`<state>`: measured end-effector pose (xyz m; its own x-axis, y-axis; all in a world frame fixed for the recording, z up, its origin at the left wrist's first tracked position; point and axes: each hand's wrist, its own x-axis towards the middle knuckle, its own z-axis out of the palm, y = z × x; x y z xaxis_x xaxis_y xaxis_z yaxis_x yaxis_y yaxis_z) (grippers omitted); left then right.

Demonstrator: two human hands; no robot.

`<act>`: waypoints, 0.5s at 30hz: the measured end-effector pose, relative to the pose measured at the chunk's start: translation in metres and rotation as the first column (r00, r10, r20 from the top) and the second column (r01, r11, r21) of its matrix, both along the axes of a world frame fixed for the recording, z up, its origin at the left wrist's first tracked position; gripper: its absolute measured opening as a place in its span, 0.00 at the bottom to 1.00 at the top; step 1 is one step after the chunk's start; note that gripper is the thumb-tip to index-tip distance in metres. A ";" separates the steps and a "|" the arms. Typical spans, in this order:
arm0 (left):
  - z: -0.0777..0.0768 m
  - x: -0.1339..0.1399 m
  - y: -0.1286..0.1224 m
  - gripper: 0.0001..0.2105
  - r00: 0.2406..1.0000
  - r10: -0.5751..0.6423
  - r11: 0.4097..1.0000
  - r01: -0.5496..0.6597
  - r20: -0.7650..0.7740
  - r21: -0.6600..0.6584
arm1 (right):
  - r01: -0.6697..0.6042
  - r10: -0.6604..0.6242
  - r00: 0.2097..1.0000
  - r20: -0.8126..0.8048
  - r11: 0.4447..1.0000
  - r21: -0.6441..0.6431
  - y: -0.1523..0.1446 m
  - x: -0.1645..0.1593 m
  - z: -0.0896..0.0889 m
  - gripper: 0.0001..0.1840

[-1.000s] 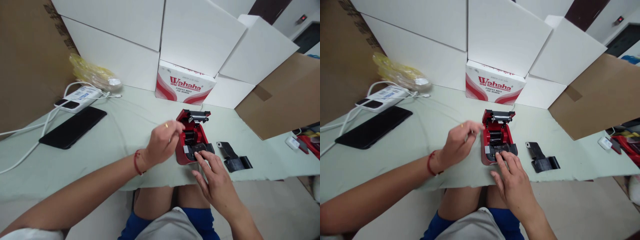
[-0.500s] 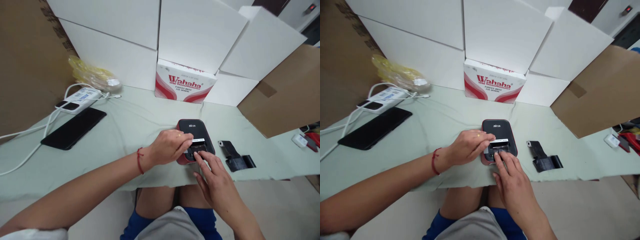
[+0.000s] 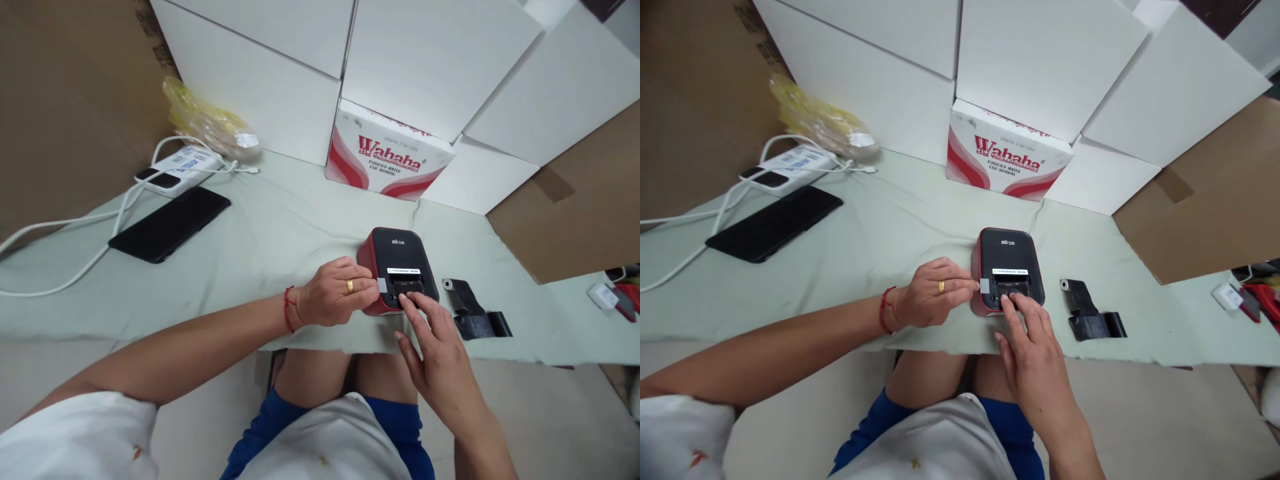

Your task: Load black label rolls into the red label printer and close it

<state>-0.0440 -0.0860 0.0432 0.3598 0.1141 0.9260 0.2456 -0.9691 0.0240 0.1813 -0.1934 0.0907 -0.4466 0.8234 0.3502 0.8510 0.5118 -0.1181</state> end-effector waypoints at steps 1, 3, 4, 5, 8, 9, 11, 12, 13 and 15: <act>0.000 -0.001 -0.001 0.06 1.000 0.016 1.000 -0.016 -0.013 0.020 | 0.002 -0.002 1.000 -0.004 1.000 -0.002 0.000 0.000 0.000 0.31; -0.001 0.000 -0.002 0.05 0.999 0.038 0.999 -0.038 -0.023 0.027 | 0.008 -0.008 1.000 -0.007 1.000 -0.011 -0.001 -0.001 0.000 0.30; -0.002 0.000 -0.002 0.05 0.999 0.041 0.999 -0.040 -0.019 0.026 | 0.011 -0.011 1.000 -0.008 1.000 -0.015 -0.001 -0.001 0.000 0.30; -0.002 0.001 -0.001 0.05 0.999 0.045 0.999 -0.045 -0.014 0.024 | 0.013 -0.013 1.000 -0.009 1.000 -0.016 -0.001 -0.001 0.001 0.30; -0.005 0.004 0.000 0.04 0.999 0.052 0.999 -0.052 -0.013 0.011 | 0.012 -0.012 1.000 -0.011 1.000 -0.018 -0.001 0.000 0.001 0.31; -0.007 0.005 0.000 0.04 0.999 0.047 0.999 -0.047 -0.021 0.004 | 0.011 -0.012 1.000 -0.011 1.000 -0.021 0.000 0.000 0.001 0.31; -0.010 0.007 0.000 0.04 0.999 0.029 0.999 -0.029 -0.020 -0.028 | 0.009 -0.010 1.000 -0.014 1.000 -0.029 0.000 0.000 0.002 0.32; -0.011 0.008 0.000 0.05 1.000 0.018 0.998 -0.018 -0.010 -0.060 | 0.009 -0.010 1.000 -0.017 0.999 -0.032 0.000 0.001 0.002 0.32; -0.012 0.009 0.000 0.07 1.000 0.004 0.994 -0.003 0.008 -0.112 | 0.010 -0.010 1.000 -0.021 0.999 -0.036 0.000 0.001 0.002 0.32; -0.013 0.010 0.001 0.12 0.997 -0.044 0.966 0.057 0.056 -0.252 | 0.008 -0.009 1.000 -0.027 0.999 -0.043 0.000 0.001 0.003 0.32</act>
